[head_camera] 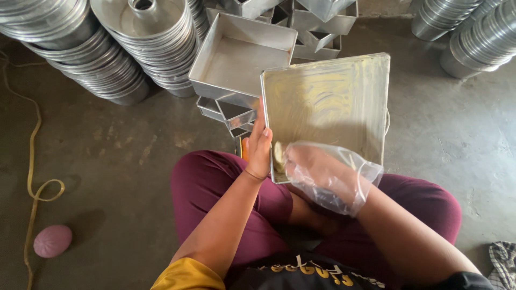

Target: The person sits on the floor and uses a gloved hand to scoop a yellow substance from a metal bowl and spread it inside square metal baking pans. They repeatedly coat the interior surfaces of several pans and set them aside.

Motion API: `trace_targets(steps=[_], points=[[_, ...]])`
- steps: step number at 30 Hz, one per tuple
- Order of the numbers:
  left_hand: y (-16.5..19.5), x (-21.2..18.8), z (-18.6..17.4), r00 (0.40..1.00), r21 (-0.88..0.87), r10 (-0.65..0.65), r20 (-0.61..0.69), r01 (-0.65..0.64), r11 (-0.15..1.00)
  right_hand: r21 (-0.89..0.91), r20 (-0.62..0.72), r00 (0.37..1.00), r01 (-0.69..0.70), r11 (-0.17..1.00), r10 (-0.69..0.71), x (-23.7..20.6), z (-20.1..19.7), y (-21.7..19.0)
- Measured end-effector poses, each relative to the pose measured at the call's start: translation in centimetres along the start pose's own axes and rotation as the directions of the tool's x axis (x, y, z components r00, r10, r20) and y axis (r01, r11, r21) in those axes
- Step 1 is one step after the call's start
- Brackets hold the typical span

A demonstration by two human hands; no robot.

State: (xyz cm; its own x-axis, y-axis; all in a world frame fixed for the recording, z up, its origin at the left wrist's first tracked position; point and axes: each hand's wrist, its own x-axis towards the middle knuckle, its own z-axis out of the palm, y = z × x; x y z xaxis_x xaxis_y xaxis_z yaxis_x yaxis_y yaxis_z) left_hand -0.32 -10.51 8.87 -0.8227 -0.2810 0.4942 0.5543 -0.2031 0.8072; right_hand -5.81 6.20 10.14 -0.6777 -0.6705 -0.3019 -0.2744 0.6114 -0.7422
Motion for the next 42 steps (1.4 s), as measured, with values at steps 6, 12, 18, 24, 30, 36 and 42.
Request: trace_targets(steps=[6,12,18,24,30,36,42], points=[[-0.2,-0.9,1.4,0.997,0.096,0.018,-0.079,-0.01,0.995,-0.015,-0.067,0.964,0.258,0.966,-0.258,-0.9,-0.4,3.3],[-0.1,0.0,2.1,0.992,0.042,0.068,-0.105,-0.064,0.997,0.963,0.004,0.854,0.136,0.231,-0.52,-1.8,-8.9,8.2],[1.3,1.1,4.7,0.993,0.086,0.054,-0.101,-0.045,0.995,0.705,-0.703,0.703,0.709,0.028,-0.11,-10.8,-20.5,9.1],[-3.4,4.7,12.4,0.998,0.037,-0.066,0.003,0.066,0.997,0.491,-0.871,0.489,0.87,0.046,0.046,-15.1,-26.9,10.7],[-12.4,13.2,24.9,0.957,-0.115,-0.281,0.073,0.288,0.951,0.375,-0.913,0.403,0.889,-0.264,0.062,-16.0,-35.4,20.9],[-21.5,19.3,37.4,0.861,-0.037,-0.502,0.079,0.506,0.862,0.338,-0.925,0.359,0.927,-0.165,0.123,-13.5,-44.6,33.8],[-33.9,20.1,45.2,0.881,0.092,-0.47,-0.048,0.473,0.876,0.26,-0.897,0.301,0.951,-0.165,0.323,-11.1,-50.3,45.2]])
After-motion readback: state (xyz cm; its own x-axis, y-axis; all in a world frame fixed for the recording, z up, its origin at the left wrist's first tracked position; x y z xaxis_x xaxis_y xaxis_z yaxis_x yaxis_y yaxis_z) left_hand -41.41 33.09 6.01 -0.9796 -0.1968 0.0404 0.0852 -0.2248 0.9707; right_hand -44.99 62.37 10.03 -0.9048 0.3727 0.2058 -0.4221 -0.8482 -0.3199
